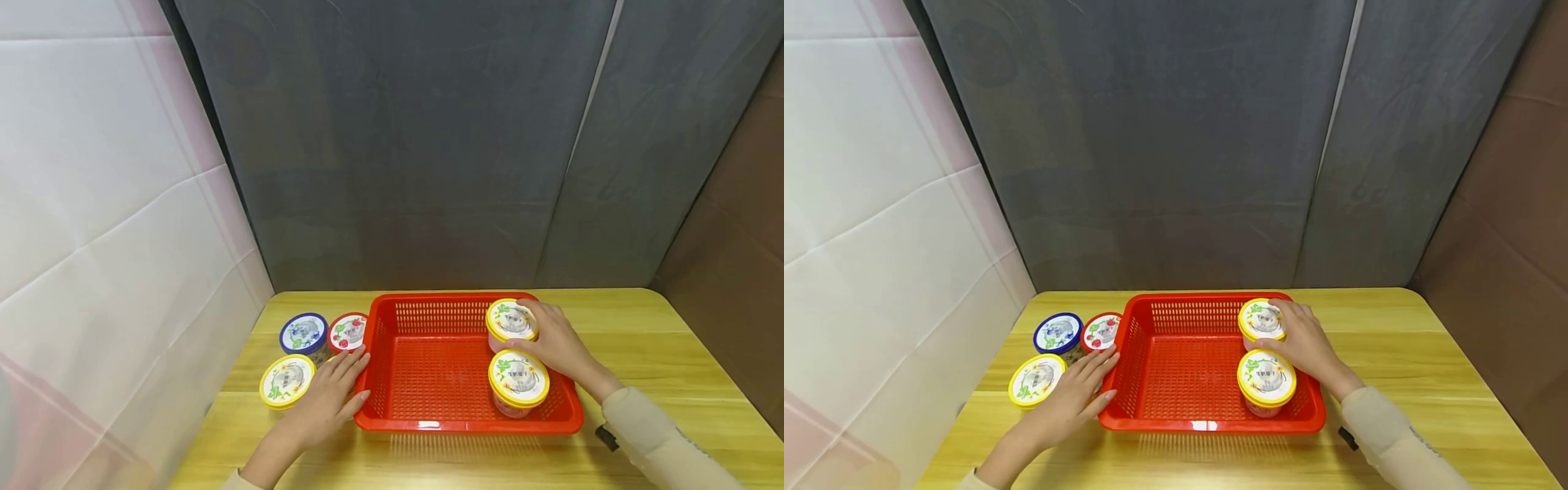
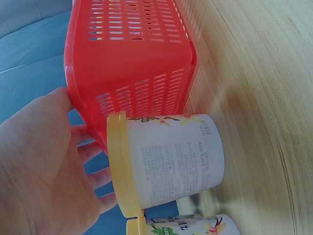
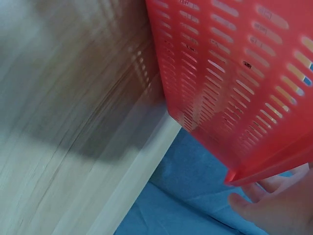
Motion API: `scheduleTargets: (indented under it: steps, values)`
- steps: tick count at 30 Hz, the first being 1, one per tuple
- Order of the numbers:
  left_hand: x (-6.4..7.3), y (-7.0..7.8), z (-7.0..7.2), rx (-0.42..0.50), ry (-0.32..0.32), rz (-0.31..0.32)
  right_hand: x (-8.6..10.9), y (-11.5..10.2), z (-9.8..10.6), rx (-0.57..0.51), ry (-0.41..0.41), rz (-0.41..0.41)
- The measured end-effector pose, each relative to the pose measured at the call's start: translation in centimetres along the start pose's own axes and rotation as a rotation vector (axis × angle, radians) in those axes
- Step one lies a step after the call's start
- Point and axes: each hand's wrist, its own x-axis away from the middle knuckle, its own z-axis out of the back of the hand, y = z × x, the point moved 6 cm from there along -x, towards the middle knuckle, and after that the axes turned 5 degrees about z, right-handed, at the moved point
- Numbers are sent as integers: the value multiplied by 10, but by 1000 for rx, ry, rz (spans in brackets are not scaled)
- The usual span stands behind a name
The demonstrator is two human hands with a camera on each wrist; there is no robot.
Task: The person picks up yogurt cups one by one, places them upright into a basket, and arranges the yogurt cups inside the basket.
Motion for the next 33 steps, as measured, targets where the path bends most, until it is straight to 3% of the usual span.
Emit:
scheduleTargets:
  steps: [33]
  values:
    - [0,1,-1,-22,-13,14,-3,-5,-6,34,-86,-55]
